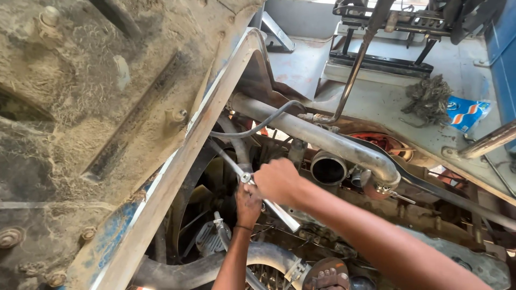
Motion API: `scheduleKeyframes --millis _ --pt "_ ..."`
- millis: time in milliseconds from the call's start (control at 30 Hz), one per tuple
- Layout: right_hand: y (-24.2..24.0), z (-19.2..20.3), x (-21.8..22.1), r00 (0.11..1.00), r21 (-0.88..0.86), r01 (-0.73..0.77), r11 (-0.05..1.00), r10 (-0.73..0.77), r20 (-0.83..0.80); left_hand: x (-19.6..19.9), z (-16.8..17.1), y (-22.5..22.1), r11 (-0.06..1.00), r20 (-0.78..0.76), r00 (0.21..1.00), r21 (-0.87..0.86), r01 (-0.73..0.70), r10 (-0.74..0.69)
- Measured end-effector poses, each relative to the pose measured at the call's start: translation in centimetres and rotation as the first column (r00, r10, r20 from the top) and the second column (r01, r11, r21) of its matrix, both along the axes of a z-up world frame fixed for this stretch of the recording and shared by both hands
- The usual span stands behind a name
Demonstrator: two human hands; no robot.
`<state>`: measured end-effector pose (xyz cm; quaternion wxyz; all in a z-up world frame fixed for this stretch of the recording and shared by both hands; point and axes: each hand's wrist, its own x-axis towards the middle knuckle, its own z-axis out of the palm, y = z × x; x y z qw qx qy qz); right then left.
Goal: Repairing or assembling components of a large vehicle engine using various tools.
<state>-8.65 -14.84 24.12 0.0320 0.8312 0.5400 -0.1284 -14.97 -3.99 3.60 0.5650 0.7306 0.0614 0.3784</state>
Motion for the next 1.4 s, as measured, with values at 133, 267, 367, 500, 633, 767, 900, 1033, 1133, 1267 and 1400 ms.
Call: scheduleKeyframes --millis 133,267,367,500,633,767,900,1033,1133,1267,1400 --pt "0.1 -2.0 -0.7 0.829 0.096 0.42 0.902 -0.338 -0.445 0.4 -0.9 0.4 0.978 -0.331 0.944 -0.195 -0.068 0.0" --pt "-0.8 -1.7 1.7 0.932 0.542 -0.306 0.783 0.13 0.339 -0.2 -2.3 0.2 0.985 -0.163 0.987 -0.171 -0.017 -0.011" --pt "-0.2 -2.3 2.6 0.859 0.32 -0.442 0.838 0.293 0.419 -0.1 -1.9 0.5 0.998 -0.109 0.993 -0.053 0.045 -0.051" --pt "-0.1 -3.2 3.5 0.715 0.295 -0.562 0.772 0.274 0.643 0.0 -2.4 0.0 1.0 -0.112 0.994 -0.008 0.011 -0.012" --pt "0.5 -6.9 5.1 0.755 0.244 -0.56 0.792 0.365 0.545 -0.4 -2.6 -0.1 0.999 -0.17 0.985 0.025 0.032 -0.028" --pt "0.3 -6.4 3.2 0.954 0.395 -0.211 0.894 0.1 0.283 -2.2 -3.6 -0.6 0.993 -0.225 0.974 0.101 0.054 -0.03" --pt "0.7 -6.9 2.3 0.968 0.405 -0.005 0.914 -0.098 0.232 -2.7 7.2 -1.8 0.9 0.152 0.97 -0.423 -0.109 0.189" --pt "0.8 -6.8 1.1 0.969 0.349 0.221 0.911 -0.244 0.024 5.0 5.7 5.2 0.123 -0.084 0.988 -0.987 -0.1 0.129" --pt "-0.4 -8.7 0.4 0.909 0.434 0.416 0.799 -0.362 -0.205 9.8 4.1 9.0 0.214 -0.102 0.964 -0.976 -0.049 -0.244" --pt "-3.2 -6.5 -2.5 0.062 -0.065 0.85 0.523 -0.223 -0.973 11.3 4.4 8.6 0.312 -0.207 0.774 -0.95 -0.012 -0.599" --pt "-2.3 -6.1 -4.1 -0.251 -0.235 0.891 0.388 -0.01 -0.968 9.8 9.8 7.3 0.39 -0.309 0.714 -0.919 -0.055 -0.628"
